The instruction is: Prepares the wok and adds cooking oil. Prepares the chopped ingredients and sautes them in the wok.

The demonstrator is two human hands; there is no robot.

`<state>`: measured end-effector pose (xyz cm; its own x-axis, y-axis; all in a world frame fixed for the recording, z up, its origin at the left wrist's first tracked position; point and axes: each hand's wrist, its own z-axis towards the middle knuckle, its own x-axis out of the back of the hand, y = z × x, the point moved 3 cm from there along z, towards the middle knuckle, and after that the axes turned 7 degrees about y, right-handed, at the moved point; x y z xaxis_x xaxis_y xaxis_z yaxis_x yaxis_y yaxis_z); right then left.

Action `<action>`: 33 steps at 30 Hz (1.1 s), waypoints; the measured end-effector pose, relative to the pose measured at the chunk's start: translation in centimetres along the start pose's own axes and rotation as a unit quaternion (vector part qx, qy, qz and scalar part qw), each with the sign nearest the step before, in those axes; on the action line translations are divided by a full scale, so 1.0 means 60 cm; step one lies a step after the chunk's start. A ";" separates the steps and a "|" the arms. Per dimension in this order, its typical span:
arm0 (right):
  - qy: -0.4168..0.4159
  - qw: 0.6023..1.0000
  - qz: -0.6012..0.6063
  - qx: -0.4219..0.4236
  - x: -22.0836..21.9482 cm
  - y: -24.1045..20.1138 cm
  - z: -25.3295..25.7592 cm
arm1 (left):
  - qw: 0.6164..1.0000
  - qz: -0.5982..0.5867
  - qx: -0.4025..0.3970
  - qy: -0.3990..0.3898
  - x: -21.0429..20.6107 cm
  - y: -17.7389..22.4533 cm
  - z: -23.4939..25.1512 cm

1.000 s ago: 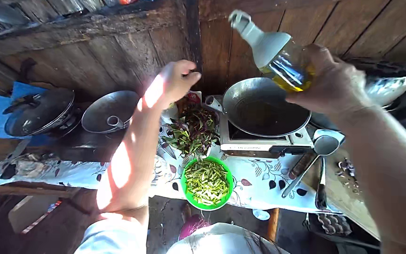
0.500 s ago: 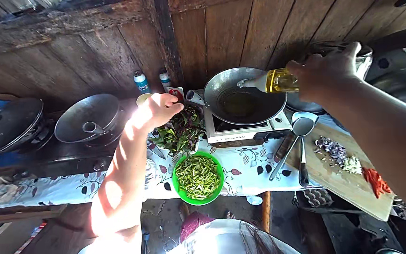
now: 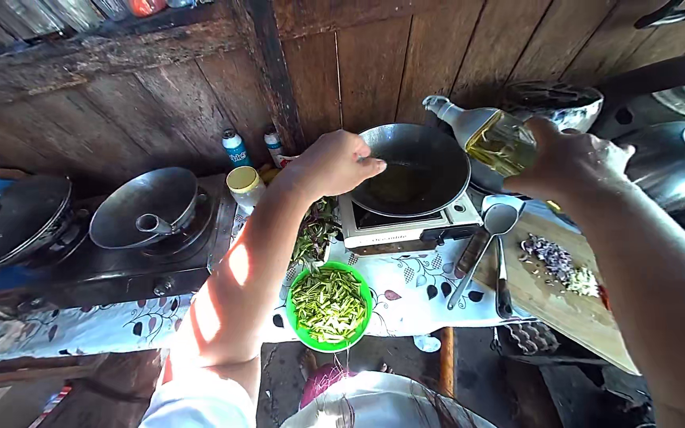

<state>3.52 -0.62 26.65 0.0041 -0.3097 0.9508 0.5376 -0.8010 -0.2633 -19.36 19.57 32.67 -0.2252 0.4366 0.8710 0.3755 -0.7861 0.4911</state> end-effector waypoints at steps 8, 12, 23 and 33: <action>-0.034 0.992 -0.108 0.053 0.004 -0.042 -0.007 | 0.999 0.005 -0.034 -0.022 -0.004 0.062 0.030; -0.073 0.969 -0.219 0.091 -0.001 -0.052 -0.002 | 1.000 -0.011 -0.027 -0.011 -0.002 0.043 0.032; -0.029 0.968 -0.221 0.118 -0.022 -0.124 0.044 | 0.999 -0.022 0.036 0.011 -0.001 0.020 0.021; -0.078 0.929 -0.317 0.176 0.019 -0.122 0.014 | 0.997 -0.017 0.073 0.024 0.006 -0.003 0.007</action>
<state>0.33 5.30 29.82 -0.2998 0.2669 0.9159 0.7165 -0.5709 0.4009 -19.11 20.02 32.89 -0.2822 0.4369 0.8541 0.4934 -0.6974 0.5198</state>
